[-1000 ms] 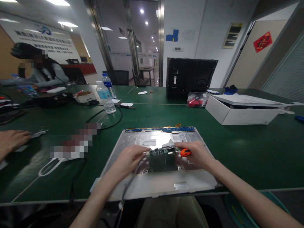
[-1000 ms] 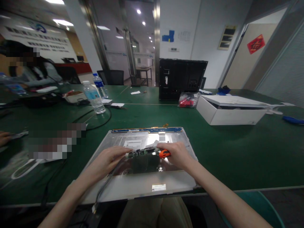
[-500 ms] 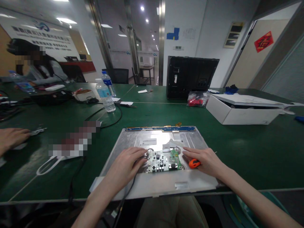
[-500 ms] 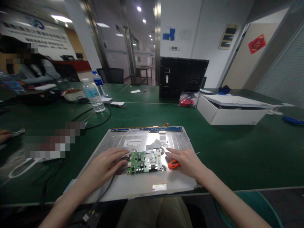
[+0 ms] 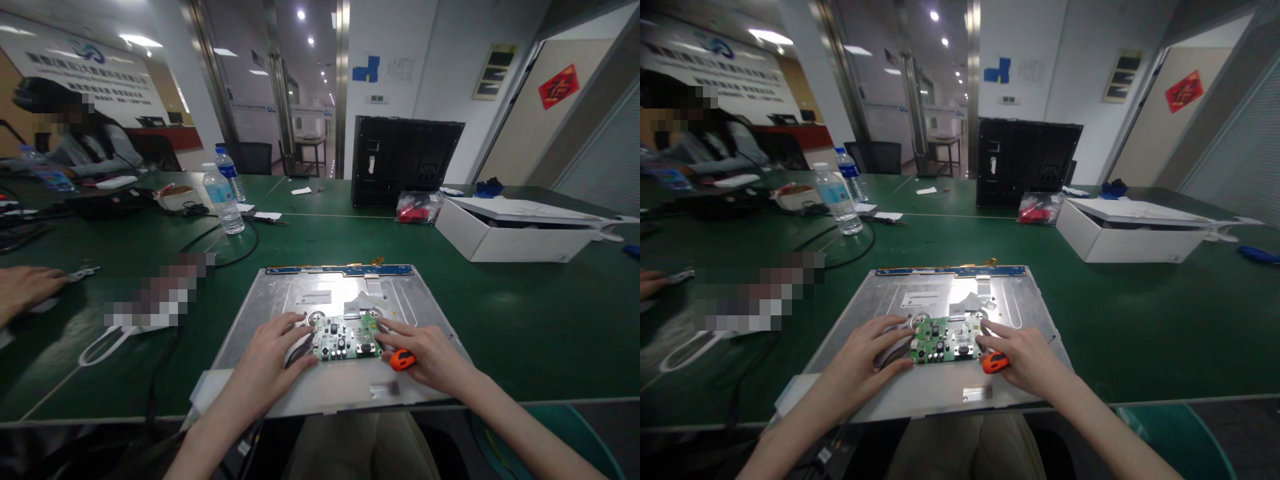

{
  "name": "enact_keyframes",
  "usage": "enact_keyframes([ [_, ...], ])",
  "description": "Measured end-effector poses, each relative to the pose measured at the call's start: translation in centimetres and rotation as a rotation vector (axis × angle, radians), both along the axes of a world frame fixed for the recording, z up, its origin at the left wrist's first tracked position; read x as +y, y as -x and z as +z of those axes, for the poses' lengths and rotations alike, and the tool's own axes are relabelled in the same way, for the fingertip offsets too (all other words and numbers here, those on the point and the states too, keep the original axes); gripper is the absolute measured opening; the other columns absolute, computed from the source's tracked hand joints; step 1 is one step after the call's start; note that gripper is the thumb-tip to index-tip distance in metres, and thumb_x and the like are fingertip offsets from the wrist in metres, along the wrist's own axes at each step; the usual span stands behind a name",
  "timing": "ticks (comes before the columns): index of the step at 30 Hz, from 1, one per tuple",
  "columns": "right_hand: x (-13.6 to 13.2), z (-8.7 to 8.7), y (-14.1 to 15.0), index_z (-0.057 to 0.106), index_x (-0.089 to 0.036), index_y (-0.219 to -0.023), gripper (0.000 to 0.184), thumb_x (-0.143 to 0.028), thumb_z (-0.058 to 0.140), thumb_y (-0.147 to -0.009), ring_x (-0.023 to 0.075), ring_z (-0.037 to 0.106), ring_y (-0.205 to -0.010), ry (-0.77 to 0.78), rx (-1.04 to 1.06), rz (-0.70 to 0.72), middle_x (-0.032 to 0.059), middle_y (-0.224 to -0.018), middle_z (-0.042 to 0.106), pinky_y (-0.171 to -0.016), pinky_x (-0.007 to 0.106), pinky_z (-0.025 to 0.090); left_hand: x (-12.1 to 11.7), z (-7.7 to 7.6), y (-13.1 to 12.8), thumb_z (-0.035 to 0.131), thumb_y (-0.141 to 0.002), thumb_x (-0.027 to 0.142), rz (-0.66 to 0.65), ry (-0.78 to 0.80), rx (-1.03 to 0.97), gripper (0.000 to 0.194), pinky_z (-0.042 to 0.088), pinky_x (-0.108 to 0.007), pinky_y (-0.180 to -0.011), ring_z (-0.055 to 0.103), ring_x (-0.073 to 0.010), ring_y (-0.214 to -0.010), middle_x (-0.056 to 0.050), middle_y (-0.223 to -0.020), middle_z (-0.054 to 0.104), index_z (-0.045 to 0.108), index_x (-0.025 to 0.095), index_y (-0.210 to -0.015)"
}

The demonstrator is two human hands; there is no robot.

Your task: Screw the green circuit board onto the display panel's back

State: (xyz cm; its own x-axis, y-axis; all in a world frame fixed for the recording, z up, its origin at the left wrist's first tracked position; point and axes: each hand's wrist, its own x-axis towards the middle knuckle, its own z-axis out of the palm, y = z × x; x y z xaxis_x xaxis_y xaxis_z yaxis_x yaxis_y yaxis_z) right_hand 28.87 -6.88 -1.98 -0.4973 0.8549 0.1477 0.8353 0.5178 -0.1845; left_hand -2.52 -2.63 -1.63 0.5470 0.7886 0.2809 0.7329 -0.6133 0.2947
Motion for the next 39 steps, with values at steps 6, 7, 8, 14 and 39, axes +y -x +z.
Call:
enact_keyframes([
  [6, -0.1, 0.3, -0.2, 0.065, -0.026, -0.127, 0.041, -0.019, 0.061, -0.087, 0.0267, 0.071, -0.105, -0.040, 0.025, -0.019, 0.0086, -0.139, 0.059, -0.080, 0.034, 0.060, -0.3, 0.1, 0.6, 0.053, -0.092, 0.044, 0.061, -0.037, -0.024, 0.036, 0.051, -0.047, -0.096, 0.062, -0.0294, -0.111, -0.012, -0.122, 0.066, 0.068, 0.022, -0.115],
  [7, 0.0, 0.2, -0.3, 0.064, -0.025, -0.128, 0.043, -0.017, 0.061, -0.085, 0.0263, 0.071, -0.107, -0.059, 0.034, -0.047, 0.0084, -0.137, 0.060, -0.082, 0.035, 0.060, -0.3, 0.2, 0.8, 0.050, -0.093, 0.042, 0.093, -0.046, -0.024, 0.036, 0.052, -0.046, -0.095, 0.063, -0.0289, -0.110, -0.013, -0.120, 0.067, 0.068, 0.021, -0.115],
  [8, 0.1, 0.2, -0.4, 0.064, -0.024, -0.128, 0.046, -0.016, 0.062, -0.083, 0.0260, 0.070, -0.107, -0.073, 0.035, -0.083, 0.0081, -0.135, 0.062, -0.084, 0.035, 0.060, -0.3, 0.2, 1.0, 0.047, -0.094, 0.039, 0.131, -0.055, -0.021, 0.035, 0.052, -0.045, -0.094, 0.064, -0.0283, -0.107, -0.013, -0.118, 0.068, 0.068, 0.020, -0.115],
  [14, 0.6, 0.2, -0.6, 0.069, -0.026, -0.120, 0.049, -0.009, 0.065, -0.073, 0.0280, 0.072, -0.103, -0.029, -0.064, -0.179, 0.0053, -0.133, 0.064, -0.082, 0.037, 0.060, -0.4, 0.7, 1.8, 0.045, -0.091, 0.029, 0.270, -0.016, 0.036, 0.030, 0.054, -0.040, -0.087, 0.066, -0.0257, -0.096, -0.010, -0.104, 0.070, 0.067, 0.018, -0.109],
  [39, 3.5, 4.2, 0.9, 0.072, -0.023, -0.100, 0.022, -0.017, 0.064, -0.081, 0.0237, 0.069, -0.086, 0.085, -0.077, -0.274, 0.0059, -0.089, 0.076, -0.065, 0.026, 0.037, 1.4, 6.7, 3.3, 0.039, -0.090, 0.014, 0.408, 0.069, 0.304, 0.025, 0.046, -0.030, -0.074, 0.065, -0.0213, -0.082, -0.008, -0.094, 0.065, 0.063, 0.017, -0.088],
])
